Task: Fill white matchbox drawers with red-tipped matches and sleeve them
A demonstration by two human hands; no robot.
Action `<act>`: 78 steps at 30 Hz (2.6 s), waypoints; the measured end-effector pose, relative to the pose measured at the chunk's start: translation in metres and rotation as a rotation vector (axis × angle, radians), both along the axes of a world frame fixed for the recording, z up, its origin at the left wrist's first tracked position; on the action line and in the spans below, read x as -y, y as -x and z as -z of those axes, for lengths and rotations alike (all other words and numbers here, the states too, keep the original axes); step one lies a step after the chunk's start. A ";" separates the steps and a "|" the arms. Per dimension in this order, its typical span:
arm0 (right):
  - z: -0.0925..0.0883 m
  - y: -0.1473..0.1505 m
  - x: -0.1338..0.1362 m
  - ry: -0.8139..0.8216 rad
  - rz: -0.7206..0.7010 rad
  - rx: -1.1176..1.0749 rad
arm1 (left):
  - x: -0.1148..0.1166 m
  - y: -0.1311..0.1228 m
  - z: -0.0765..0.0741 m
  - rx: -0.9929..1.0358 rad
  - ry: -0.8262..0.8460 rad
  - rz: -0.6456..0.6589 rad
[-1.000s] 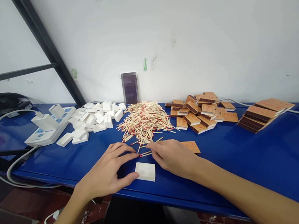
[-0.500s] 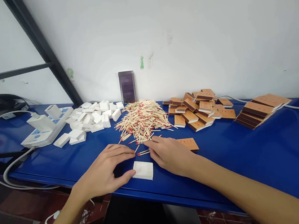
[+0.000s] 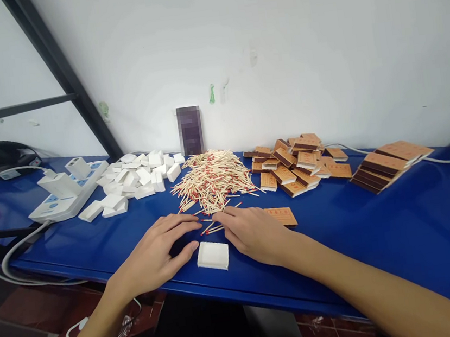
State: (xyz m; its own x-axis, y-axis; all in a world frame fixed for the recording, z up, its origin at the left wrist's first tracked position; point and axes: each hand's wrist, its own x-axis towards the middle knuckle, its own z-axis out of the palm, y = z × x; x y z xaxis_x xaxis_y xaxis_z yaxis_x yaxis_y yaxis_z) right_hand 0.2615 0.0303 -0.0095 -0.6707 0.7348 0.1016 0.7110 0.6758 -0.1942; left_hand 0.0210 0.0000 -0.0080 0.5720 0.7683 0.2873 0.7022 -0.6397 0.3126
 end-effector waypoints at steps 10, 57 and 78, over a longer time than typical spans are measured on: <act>0.003 -0.004 -0.002 -0.048 -0.035 -0.062 | 0.000 0.000 0.000 0.083 -0.075 -0.055; 0.012 0.009 -0.006 -0.098 -0.094 -0.167 | 0.006 0.002 0.000 0.049 0.072 0.130; 0.007 0.004 -0.005 -0.056 -0.043 -0.235 | 0.003 0.001 -0.003 0.015 0.072 0.019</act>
